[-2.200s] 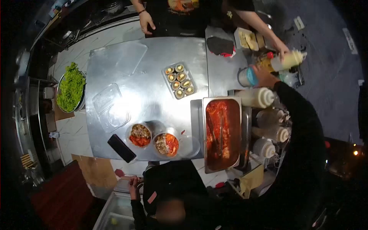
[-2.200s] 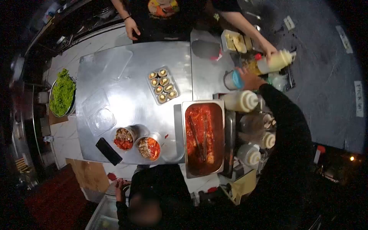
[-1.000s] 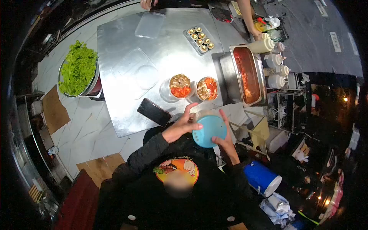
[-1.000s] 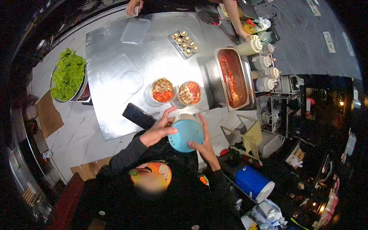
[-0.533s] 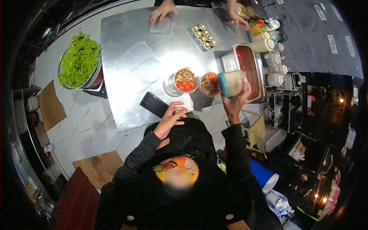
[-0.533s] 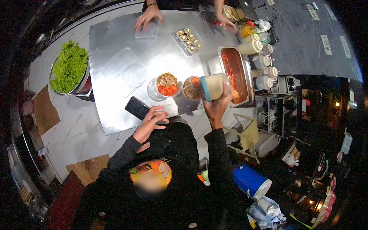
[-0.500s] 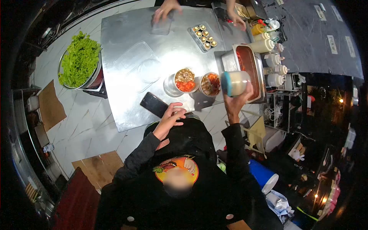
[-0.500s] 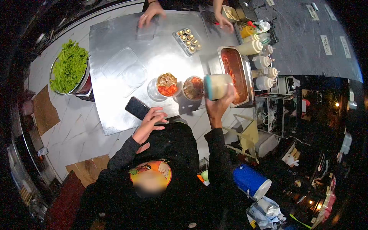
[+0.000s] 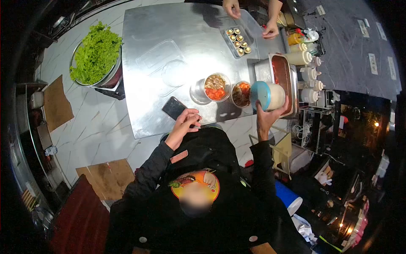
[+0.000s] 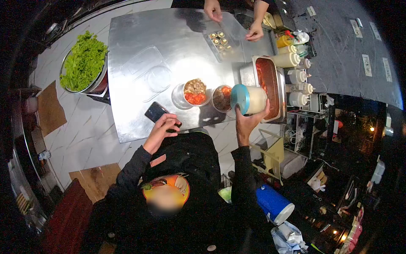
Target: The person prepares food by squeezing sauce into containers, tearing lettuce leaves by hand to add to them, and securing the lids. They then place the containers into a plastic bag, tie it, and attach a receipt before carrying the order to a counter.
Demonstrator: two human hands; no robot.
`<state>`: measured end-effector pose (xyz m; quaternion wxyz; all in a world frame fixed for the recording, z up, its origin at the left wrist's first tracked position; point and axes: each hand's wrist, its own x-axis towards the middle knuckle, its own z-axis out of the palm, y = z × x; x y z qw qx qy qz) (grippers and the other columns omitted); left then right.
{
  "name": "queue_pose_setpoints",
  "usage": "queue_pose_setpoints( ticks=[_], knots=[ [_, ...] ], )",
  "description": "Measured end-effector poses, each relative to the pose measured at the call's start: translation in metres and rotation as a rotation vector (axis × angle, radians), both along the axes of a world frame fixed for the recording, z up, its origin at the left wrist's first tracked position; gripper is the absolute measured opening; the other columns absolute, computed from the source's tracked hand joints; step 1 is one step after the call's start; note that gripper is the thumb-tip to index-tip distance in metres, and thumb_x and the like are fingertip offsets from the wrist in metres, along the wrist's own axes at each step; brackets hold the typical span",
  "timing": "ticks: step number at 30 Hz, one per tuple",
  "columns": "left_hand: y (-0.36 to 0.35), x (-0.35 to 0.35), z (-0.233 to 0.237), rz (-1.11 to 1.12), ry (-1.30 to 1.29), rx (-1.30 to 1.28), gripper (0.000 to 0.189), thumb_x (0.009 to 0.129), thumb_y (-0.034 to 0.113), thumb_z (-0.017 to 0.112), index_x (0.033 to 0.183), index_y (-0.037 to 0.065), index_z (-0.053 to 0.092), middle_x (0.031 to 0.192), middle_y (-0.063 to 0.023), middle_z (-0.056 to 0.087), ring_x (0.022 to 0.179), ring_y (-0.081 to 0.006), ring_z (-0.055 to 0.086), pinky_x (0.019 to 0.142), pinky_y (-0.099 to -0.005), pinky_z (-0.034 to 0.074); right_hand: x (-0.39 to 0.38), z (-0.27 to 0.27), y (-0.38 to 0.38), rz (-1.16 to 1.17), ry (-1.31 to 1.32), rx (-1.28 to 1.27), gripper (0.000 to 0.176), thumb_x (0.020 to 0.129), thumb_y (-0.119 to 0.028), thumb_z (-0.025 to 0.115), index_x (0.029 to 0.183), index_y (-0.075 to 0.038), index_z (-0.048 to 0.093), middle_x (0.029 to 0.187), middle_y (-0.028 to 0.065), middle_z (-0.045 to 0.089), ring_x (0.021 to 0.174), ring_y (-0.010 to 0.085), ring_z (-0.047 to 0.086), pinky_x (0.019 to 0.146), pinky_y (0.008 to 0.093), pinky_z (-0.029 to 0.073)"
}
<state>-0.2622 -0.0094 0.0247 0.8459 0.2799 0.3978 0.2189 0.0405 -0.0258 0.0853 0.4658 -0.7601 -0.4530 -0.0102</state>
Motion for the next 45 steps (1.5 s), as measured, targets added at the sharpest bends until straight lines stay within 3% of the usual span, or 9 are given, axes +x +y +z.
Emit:
queue_pose_setpoints(
  ticks=[11,15,24,27,32,35,39,41,45],
  knots=[
    [0.021,0.001,0.005,0.023,-0.031,0.052,0.028,0.099,0.030,0.053,0.119,0.011,0.052,0.108,-0.0033,0.059,0.095,-0.0105,0.061,0.081,-0.0279,0.051,-0.046,-0.019,0.045,0.487,-0.494,-0.163,0.098,0.056,-0.007,0.082,0.142,-0.012,0.034,0.139,0.0245,0.032,0.130,0.0444,0.034,0.106,0.0527,0.032],
    [0.021,-0.005,0.005,0.049,-0.025,0.039,0.027,0.099,0.030,0.052,0.118,0.011,0.053,0.107,-0.0036,0.060,0.093,-0.0104,0.061,0.080,-0.0276,0.052,-0.048,-0.028,0.056,0.372,-0.387,-0.082,0.085,0.065,-0.015,0.080,0.138,-0.010,0.037,0.136,0.0260,0.035,0.129,0.0461,0.034,0.105,0.0513,0.032],
    [0.019,-0.012,-0.004,0.068,-0.006,-0.010,0.028,0.099,0.029,0.052,0.120,0.010,0.052,0.107,-0.0032,0.060,0.093,-0.0108,0.060,0.079,-0.0274,0.051,-0.052,-0.028,0.065,0.198,-0.302,-0.006,0.096,0.060,-0.007,0.082,0.141,-0.020,0.033,0.140,0.0282,0.031,0.130,0.0466,0.032,0.103,0.0556,0.033],
    [0.022,-0.014,-0.006,0.079,-0.033,-0.025,0.028,0.099,0.029,0.052,0.120,0.009,0.052,0.108,-0.0035,0.060,0.094,-0.0111,0.060,0.080,-0.0283,0.050,-0.043,-0.022,0.057,0.452,-0.472,-0.149,0.096,0.061,-0.010,0.082,0.142,-0.022,0.032,0.140,0.0280,0.032,0.131,0.0462,0.032,0.103,0.0557,0.033],
    [0.026,-0.017,-0.003,0.074,0.003,-0.005,0.026,0.101,0.028,0.049,0.120,0.010,0.052,0.109,-0.0057,0.060,0.094,-0.0142,0.061,0.082,-0.0310,0.050,-0.036,-0.022,0.047,0.435,-0.528,-0.129,0.089,0.066,-0.021,0.084,0.140,-0.011,0.034,0.138,0.0234,0.028,0.128,0.0418,0.036,0.103,0.0517,0.036],
    [0.027,-0.015,-0.011,0.069,-0.008,-0.026,0.026,0.101,0.028,0.049,0.120,0.010,0.052,0.109,-0.0060,0.060,0.094,-0.0151,0.061,0.082,-0.0319,0.051,-0.033,-0.036,0.050,0.111,-0.303,0.042,0.088,0.068,-0.022,0.085,0.139,-0.012,0.035,0.137,0.0210,0.027,0.129,0.0398,0.035,0.104,0.0509,0.036],
    [0.026,-0.010,-0.012,0.047,0.015,-0.049,0.026,0.101,0.027,0.049,0.120,0.010,0.052,0.110,-0.0063,0.060,0.093,-0.0157,0.062,0.082,-0.0317,0.051,-0.039,-0.005,0.036,0.371,-0.326,-0.162,0.093,0.063,-0.019,0.087,0.139,-0.015,0.033,0.136,0.0238,0.032,0.129,0.0442,0.033,0.103,0.0514,0.036],
    [0.029,-0.005,-0.013,0.063,0.022,-0.058,0.027,0.101,0.027,0.050,0.121,0.010,0.053,0.109,-0.0065,0.060,0.092,-0.0149,0.062,0.079,-0.0308,0.051,-0.026,-0.003,0.037,0.252,-0.125,-0.067,0.094,0.062,-0.016,0.086,0.140,-0.013,0.032,0.138,0.0232,0.032,0.132,0.0421,0.032,0.107,0.0514,0.035],
    [0.034,0.001,-0.019,0.115,0.051,-0.051,0.025,0.101,0.025,0.049,0.121,0.009,0.052,0.109,-0.0076,0.060,0.091,-0.0162,0.063,0.079,-0.0316,0.052,-0.005,0.048,0.071,0.171,0.833,0.200,0.084,0.074,-0.015,0.076,0.143,-0.011,0.027,0.142,0.0207,0.030,0.131,0.0373,0.037,0.102,0.0510,0.044]
  ],
)
